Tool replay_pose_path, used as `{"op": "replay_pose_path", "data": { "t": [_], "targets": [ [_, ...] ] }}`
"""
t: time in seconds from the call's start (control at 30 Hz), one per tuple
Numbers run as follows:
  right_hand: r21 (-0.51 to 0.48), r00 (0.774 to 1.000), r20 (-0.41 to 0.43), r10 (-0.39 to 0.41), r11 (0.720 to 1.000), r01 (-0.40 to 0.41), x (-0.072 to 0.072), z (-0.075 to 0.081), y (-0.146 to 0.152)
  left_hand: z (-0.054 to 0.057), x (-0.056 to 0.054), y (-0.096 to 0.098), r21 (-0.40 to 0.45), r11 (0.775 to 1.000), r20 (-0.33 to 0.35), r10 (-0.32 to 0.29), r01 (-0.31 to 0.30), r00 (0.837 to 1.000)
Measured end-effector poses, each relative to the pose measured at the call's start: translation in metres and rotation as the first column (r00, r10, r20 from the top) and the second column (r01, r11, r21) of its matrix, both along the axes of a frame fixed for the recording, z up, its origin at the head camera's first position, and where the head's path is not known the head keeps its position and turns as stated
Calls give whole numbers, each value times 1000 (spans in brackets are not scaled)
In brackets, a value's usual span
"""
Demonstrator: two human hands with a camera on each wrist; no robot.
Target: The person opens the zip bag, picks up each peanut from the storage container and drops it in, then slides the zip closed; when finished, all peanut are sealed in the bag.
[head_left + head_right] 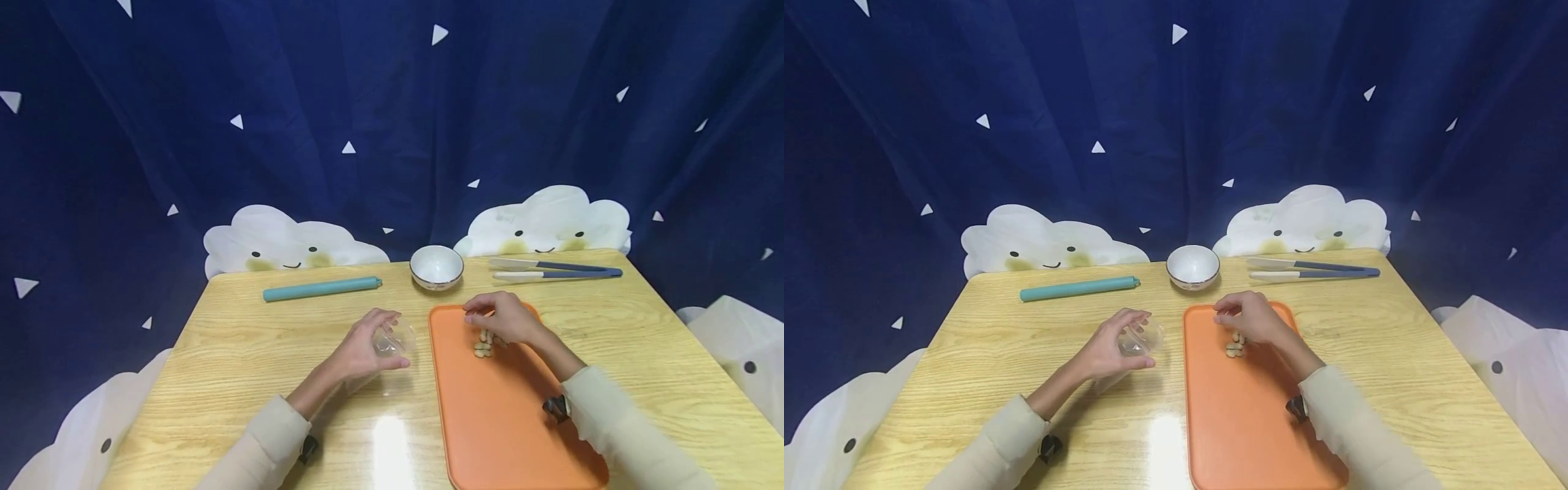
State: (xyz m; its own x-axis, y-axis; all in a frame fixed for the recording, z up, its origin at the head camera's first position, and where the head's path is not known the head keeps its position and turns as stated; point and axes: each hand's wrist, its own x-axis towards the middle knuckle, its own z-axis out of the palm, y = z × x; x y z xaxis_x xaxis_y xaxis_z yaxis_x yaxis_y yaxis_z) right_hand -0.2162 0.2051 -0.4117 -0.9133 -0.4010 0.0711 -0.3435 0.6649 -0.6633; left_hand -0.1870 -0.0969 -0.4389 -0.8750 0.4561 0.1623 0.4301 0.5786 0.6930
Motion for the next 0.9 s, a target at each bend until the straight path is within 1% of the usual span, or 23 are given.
{"op": "replay_pose_path", "data": {
  "t": [0.13, 0.23, 0.3, 0.5, 0.6, 0.77, 0.9],
  "targets": [
    [74, 999, 4, -34, 997, 34, -12, -11, 14, -1, -1, -2, 20, 1000, 61, 8, -9, 998],
    [103, 997, 19, -75, 992, 73, -19, -17, 19, -1, -2, -3, 33, 999, 110, 23, -27, 994],
    [109, 994, 27, -107, 989, 104, -23, -22, 21, -3, -2, -4, 44, 999, 123, 23, -28, 992],
    [147, 984, 18, -175, 974, 170, -34, -34, 21, -3, -3, -4, 61, 998, 134, 4, -12, 991],
    [161, 982, 22, -187, 970, 181, -38, -38, 19, -2, -3, -3, 68, 998, 137, -13, 4, 991],
    [162, 982, 42, -182, 971, 173, -41, -41, 17, -2, -3, -3, 72, 997, 123, -30, 21, 992],
    [161, 980, 49, -192, 970, 182, -40, -40, 16, -2, -4, -3, 67, 998, 121, -24, 16, 992]
  ]
}}
